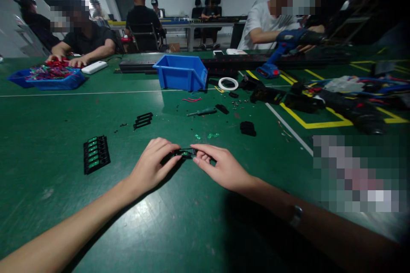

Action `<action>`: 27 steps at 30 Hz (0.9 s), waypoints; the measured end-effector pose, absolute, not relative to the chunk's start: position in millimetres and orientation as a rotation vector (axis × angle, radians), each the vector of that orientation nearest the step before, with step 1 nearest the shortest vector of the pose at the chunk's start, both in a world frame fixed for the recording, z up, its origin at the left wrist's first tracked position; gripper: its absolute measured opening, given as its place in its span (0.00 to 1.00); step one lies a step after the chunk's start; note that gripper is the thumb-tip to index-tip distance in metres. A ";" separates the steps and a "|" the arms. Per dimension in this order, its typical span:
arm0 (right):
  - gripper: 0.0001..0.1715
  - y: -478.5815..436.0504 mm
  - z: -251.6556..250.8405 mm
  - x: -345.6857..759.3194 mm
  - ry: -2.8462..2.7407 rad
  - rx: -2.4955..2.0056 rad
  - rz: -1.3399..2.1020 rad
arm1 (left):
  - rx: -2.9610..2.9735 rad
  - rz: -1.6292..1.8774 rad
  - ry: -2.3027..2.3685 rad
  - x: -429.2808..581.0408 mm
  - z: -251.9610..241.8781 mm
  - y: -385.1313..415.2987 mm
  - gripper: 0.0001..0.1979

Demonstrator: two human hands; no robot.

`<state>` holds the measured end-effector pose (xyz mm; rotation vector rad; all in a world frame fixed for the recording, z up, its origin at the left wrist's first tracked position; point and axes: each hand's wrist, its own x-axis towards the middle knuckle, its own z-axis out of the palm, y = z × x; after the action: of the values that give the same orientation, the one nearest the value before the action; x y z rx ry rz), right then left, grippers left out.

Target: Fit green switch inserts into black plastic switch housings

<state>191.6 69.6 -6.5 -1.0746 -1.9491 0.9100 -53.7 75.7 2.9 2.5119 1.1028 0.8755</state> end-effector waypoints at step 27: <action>0.23 67.7 -9.0 191.7 -2.142 -1.026 0.747 | 2.543 0.759 1.152 -55.4 -1.9 77.9 0.12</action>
<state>191.7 67.7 -9.0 -1.0259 -2.1416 0.7473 -55.4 77.9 -1.9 2.5434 1.1524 0.7594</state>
